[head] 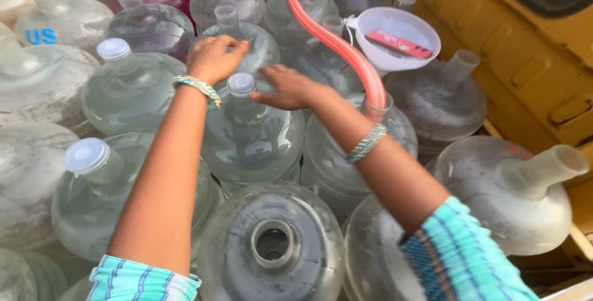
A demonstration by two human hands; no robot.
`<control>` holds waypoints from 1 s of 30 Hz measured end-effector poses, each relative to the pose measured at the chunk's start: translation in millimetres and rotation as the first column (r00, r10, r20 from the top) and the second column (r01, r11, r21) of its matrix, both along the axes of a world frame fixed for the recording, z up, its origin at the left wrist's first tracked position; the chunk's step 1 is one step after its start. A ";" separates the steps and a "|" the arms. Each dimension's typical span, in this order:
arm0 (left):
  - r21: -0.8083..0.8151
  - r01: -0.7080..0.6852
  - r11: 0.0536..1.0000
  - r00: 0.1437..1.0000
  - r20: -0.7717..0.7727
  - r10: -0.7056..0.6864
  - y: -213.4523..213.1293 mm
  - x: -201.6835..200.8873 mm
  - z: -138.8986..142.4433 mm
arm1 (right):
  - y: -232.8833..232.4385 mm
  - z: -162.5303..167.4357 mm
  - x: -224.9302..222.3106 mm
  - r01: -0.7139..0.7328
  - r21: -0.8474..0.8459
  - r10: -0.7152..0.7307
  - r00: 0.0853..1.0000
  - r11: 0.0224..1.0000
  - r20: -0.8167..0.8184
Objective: The person uses a red flexible tube to transfer liquid into large transparent water jugs. The person places the tube into the neck of a jug, holds it steady while the jug fills, then removes the tube and secures a white cap on the filled jug. The process is repeated for multiple jugs.
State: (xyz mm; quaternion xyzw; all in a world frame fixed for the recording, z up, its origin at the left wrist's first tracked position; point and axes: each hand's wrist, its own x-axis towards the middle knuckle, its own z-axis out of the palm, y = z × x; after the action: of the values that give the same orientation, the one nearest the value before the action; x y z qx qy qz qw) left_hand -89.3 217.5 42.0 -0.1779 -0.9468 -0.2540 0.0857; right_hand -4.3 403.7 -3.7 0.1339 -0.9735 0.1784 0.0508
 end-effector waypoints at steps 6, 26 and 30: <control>0.063 0.097 0.993 0.995 -0.021 -0.096 73.0 51.2 37.0 | 149.5 27.5 53.7 0.309 0.062 -0.281 0.920 0.949 -0.274; 0.926 -0.301 0.226 0.816 0.373 -0.442 262.5 48.0 -67.9 | 288.7 14.2 -8.8 0.266 -0.299 -0.261 0.964 0.917 0.058; 0.962 -0.274 0.009 0.840 0.244 -0.484 266.5 44.6 -96.3 | 329.6 15.0 -37.2 0.483 0.324 -0.507 0.862 0.814 -0.011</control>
State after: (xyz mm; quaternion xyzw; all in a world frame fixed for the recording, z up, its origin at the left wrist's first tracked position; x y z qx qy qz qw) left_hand -44.7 484.0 -54.3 -0.0636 -0.4528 -0.8841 -0.0964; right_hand -41.5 733.4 11.2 -0.1244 -0.9915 0.0061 0.0363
